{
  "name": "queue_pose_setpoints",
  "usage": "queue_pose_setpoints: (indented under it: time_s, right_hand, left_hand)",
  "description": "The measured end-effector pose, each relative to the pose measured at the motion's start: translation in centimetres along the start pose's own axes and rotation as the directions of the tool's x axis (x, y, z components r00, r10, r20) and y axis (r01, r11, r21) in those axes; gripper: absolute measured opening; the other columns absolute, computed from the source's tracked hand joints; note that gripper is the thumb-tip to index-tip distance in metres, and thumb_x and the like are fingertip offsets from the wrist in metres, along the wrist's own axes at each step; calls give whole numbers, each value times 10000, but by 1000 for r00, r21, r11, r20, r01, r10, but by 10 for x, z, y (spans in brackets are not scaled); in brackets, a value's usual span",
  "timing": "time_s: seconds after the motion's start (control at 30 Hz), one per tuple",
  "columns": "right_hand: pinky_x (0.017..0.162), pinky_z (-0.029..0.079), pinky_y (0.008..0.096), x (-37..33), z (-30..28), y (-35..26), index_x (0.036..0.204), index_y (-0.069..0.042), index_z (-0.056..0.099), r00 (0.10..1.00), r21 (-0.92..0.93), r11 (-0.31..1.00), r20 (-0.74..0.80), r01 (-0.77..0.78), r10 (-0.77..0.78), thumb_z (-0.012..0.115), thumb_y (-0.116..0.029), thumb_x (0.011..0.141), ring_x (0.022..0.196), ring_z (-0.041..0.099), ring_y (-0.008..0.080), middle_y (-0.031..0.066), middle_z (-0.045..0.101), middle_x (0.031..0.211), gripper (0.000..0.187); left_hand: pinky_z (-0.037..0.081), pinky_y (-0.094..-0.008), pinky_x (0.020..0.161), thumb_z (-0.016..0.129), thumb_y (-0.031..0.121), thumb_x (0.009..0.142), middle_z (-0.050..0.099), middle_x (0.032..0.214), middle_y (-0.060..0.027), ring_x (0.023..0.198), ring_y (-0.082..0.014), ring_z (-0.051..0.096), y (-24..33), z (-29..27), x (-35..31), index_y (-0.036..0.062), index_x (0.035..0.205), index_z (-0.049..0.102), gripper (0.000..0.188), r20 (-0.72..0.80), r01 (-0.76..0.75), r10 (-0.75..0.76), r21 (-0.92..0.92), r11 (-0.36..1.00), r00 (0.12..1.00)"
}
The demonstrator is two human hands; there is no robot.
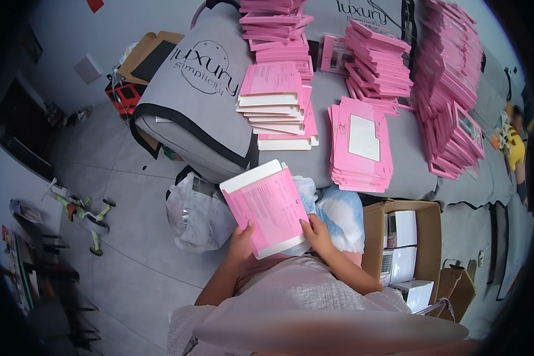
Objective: The person assembles pink photo frames by inserting white inserts into pink cardboard frames. They handle the frames one at a time, aligning the insert and snapping the frame together, then stacking the completed units.
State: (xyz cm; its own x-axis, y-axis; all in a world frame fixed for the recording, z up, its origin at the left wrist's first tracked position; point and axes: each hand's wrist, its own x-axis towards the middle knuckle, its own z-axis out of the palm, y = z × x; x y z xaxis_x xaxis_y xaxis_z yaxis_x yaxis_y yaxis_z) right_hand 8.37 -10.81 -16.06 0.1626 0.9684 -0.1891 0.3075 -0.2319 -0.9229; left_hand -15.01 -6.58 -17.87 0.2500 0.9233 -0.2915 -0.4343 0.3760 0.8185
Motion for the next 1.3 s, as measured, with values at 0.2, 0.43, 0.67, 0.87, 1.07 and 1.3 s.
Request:
queue_pose_setpoints:
  time_s: [0.2, 0.43, 0.67, 0.87, 1.07, 1.3]
  right_hand:
    - [585, 428, 315, 40, -25, -69, 916, 6, 580, 930, 10, 946, -184, 325, -318, 568, -210, 904, 614, 508, 158, 112, 556, 669, 216]
    - [542, 487, 365, 194, -63, -192, 1129, 32, 522, 847, 32, 904, -363, 427, -388, 564, -341, 899, 626, 621, 255, 187, 618, 766, 440]
    - [1028, 334, 422, 180, -76, -146, 1331, 96, 306, 810, -237, 880, -348, 411, -472, 539, -353, 898, 1182, 443, 408, 330, 450, 1239, 666]
    - [898, 407, 463, 119, -182, -63, 1172, -28, 537, 597, -607, 686, -741, -402, -307, 753, -484, 668, 1081, 488, 386, 203, 501, 1164, 713]
    - [499, 448, 328, 110, -263, 28, 729, 30, 622, 740, -239, 950, -672, -200, -13, 770, -453, 667, 506, 543, 193, 95, 581, 580, 509]
    - [648, 460, 282, 12, -228, -54, 1034, 27, 615, 521, -203, 938, -789, 279, -326, 541, -65, 878, 698, 553, 140, 88, 620, 823, 195]
  left_hand:
    - [323, -423, 1059, 444, 331, 974, 422, 1361, -136, 1267, -245, 408, 50, 20, 26, 10, 1354, 336, 509, 222, -179, 233, -239, 954, 947]
    - [262, -516, 1086, 321, 473, 971, 266, 1459, -190, 1346, -339, 286, 79, 86, 33, 56, 1429, 198, 632, 375, -201, 260, -190, 961, 890]
    - [282, -477, 1072, 285, 444, 991, 339, 1422, -190, 1340, -320, 309, 57, 92, 35, 20, 1385, 307, 579, 410, -207, 179, 25, 978, 894]
    - [292, -374, 1073, 350, 261, 1006, 510, 1305, -120, 1314, -271, 364, 57, 125, 57, 2, 1206, 547, 382, 623, -549, 254, 341, 763, 740]
    - [262, -376, 1089, 386, 195, 995, 512, 1310, -117, 1319, -270, 355, 47, 200, 72, 28, 1237, 545, 334, 790, -761, 255, 364, 537, 558]
    - [288, -379, 1074, 423, 212, 987, 419, 1386, -112, 1304, -241, 366, 29, 215, 61, 45, 1358, 395, 408, 740, -481, 199, 188, 856, 642]
